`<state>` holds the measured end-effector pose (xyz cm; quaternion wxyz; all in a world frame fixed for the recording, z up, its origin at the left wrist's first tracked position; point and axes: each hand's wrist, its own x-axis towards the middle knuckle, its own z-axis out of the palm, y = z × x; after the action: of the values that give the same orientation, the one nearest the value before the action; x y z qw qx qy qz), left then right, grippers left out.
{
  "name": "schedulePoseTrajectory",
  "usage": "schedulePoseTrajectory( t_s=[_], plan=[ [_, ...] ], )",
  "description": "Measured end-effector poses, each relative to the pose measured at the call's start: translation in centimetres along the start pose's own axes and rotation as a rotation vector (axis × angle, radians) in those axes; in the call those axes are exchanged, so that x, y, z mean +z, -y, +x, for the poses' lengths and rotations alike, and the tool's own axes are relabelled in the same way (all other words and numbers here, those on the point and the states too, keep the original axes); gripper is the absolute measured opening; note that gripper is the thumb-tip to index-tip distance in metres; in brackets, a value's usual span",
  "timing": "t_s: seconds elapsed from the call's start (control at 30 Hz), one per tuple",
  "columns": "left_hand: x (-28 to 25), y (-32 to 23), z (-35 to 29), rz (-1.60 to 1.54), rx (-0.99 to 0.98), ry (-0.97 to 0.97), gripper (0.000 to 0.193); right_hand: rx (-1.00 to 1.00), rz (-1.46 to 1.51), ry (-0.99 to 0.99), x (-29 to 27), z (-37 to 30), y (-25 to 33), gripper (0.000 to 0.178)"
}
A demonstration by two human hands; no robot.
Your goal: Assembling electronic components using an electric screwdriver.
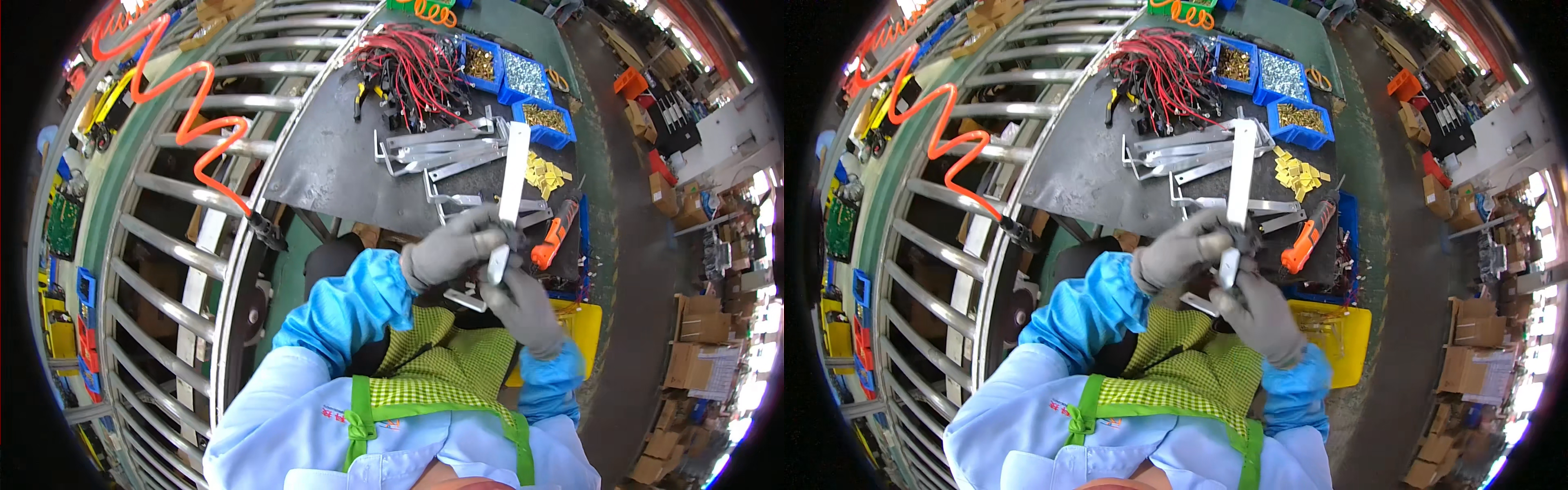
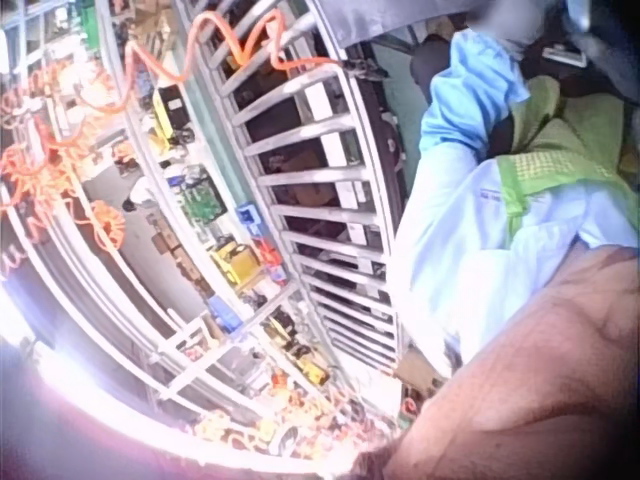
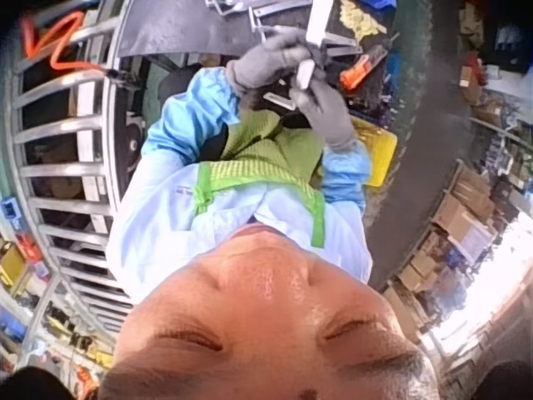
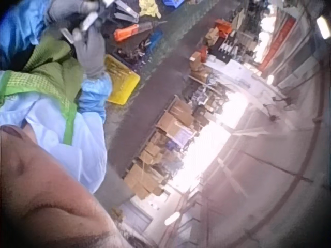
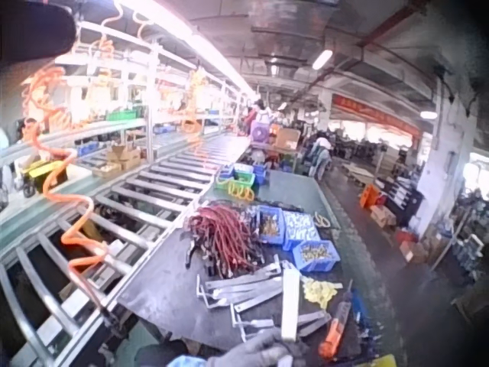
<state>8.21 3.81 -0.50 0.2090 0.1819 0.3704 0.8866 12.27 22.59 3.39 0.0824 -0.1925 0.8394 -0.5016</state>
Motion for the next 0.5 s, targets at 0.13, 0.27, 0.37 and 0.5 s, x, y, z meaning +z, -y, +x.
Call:
schedulePoseTrajectory(
  t_s=[0.13, 0.27, 0.37, 0.5],
  plan=[
    [-1.3, -3.6, -0.9, -0.399, -0.014, 0.164, 0.050, 0.197, 0.015, -0.167, -8.5, 1.4, -0.9, 0.026],
    [-1.1, -3.6, -1.5, -0.373, -0.186, 0.247, 0.064, -0.044, -0.523, -0.340, -10.9, 9.9, -6.1, 0.027],
    [-1.9, -2.8, -0.7, -0.321, -0.185, 0.233, 0.056, 0.057, -0.836, -0.186, -11.7, 15.1, -12.5, 0.032],
    [-1.7, -3.6, -0.1, -0.164, -0.188, 0.069, 0.043, 0.339, -1.150, 0.024, -10.8, 17.7, -13.0, 0.036]
  ],
)
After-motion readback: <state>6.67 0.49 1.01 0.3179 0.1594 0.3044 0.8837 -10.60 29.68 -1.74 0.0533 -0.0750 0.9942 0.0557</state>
